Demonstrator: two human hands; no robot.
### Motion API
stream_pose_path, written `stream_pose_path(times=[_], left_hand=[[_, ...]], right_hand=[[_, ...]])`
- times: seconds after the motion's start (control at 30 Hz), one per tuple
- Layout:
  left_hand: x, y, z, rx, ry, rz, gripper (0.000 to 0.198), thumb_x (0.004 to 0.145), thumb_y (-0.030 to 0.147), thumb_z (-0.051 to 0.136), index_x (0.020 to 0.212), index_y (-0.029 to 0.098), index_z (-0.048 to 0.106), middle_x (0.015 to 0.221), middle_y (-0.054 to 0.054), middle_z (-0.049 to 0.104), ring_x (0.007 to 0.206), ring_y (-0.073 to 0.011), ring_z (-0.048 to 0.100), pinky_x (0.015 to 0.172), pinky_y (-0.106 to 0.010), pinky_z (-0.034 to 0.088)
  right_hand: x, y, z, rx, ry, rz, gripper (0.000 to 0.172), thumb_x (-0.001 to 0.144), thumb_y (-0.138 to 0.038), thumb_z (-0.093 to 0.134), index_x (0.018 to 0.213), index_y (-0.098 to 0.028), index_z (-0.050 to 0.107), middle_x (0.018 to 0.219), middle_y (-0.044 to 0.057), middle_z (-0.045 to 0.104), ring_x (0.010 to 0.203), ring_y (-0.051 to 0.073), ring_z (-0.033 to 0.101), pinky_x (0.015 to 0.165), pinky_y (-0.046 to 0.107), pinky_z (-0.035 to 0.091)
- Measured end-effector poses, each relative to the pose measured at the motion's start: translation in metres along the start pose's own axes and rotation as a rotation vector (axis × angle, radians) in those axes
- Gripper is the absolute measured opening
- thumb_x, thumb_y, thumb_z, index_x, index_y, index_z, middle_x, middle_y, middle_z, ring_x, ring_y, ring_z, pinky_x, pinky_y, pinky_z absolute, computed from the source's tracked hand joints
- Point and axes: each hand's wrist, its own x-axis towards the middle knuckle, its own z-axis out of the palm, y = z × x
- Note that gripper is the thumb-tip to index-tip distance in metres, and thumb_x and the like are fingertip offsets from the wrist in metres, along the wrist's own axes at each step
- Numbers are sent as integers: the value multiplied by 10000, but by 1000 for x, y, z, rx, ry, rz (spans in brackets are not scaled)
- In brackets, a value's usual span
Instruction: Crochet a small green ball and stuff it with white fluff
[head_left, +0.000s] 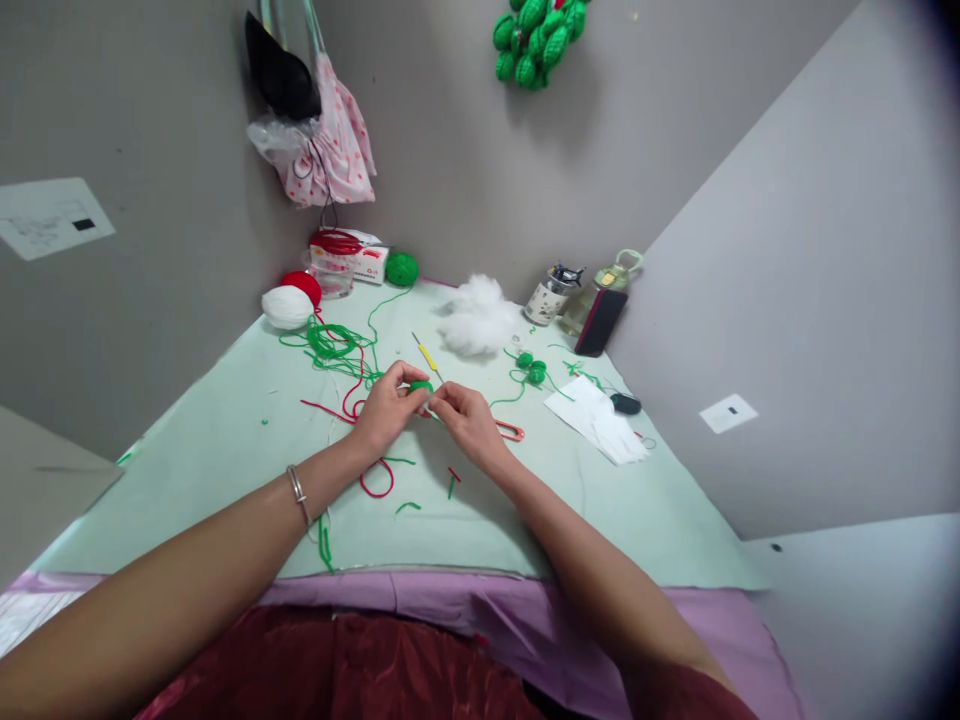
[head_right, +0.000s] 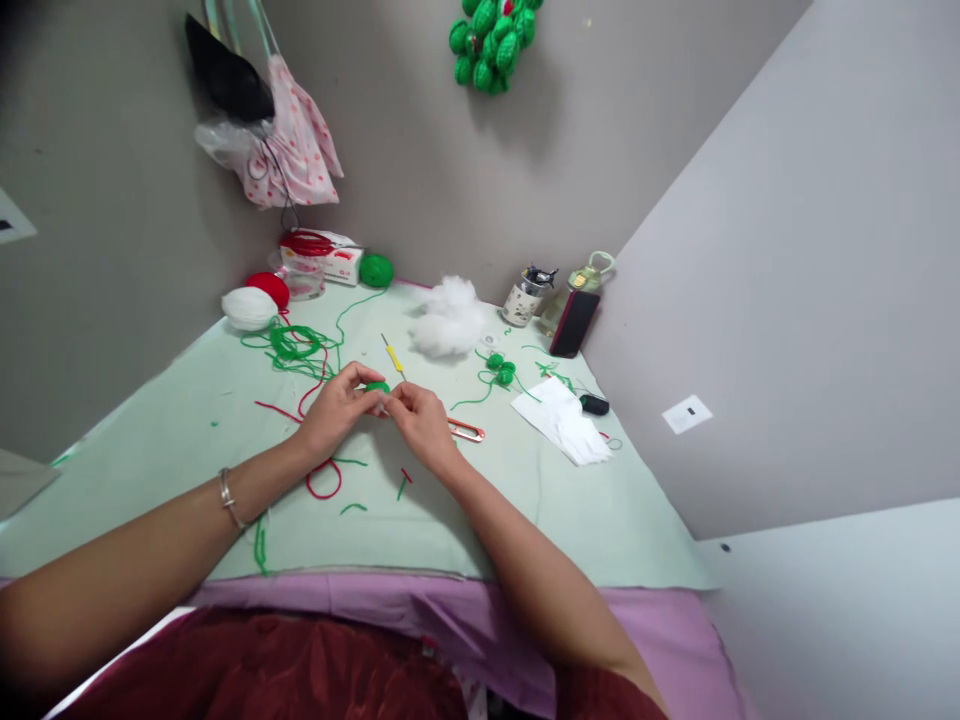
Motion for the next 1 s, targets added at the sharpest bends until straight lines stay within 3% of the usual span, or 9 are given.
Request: stream_pose_path(times=[0.33,0.5,0.63,0.73,0.87,1.0], left_hand=[[-8,10,-4,-95,-147,-31,336,791,405,810,988,188,647,967,-5,683,835,-174,738,885,-391,614],[-4,9,-5,-72,-131,-52,318,728,338,828,934,189,637,907,25,661,716,-144,719,775,-350,624],[-2,7,0,-21,-56,-65,246,666,192,776,808,204,575,714,77,606,527,-95,593,554,-245,512],[-2,6,2,-12,-30,-91,194,666,158,724,775,204,569,662,80,588,489,-90,545,506,-231,457],[-5,11,2,-75,-77,-123,169,726,223,710,850,202,598,682,56,621,606,-128,630,632,-271,547],[-10,17,0,-132,-176,-120,291,768,356,776,965,185,647,874,-2,693,786,-174,721,826,-371,612]], right_hand=[[0,-1,-9,0,62,15,344,852,-501,617,674,-217,539,569,-64,458,537,102,308,539,269,244],[-9,-8,-12,-92,3,-62,218,906,-371,544,753,-220,583,626,-49,523,590,128,400,603,275,297],[-15,-11,-5,-178,-12,-96,148,890,-252,522,755,-228,579,657,-36,556,626,147,438,655,284,305],[-14,-9,-1,-204,-3,-87,151,877,-260,557,730,-237,534,629,-50,524,599,143,401,643,283,283],[-8,-4,-4,-181,43,-42,219,856,-350,635,711,-237,517,613,-57,513,592,133,378,609,272,267],[-3,-1,-13,-110,69,0,319,890,-479,602,705,-229,532,565,-70,447,553,118,340,563,271,243]])
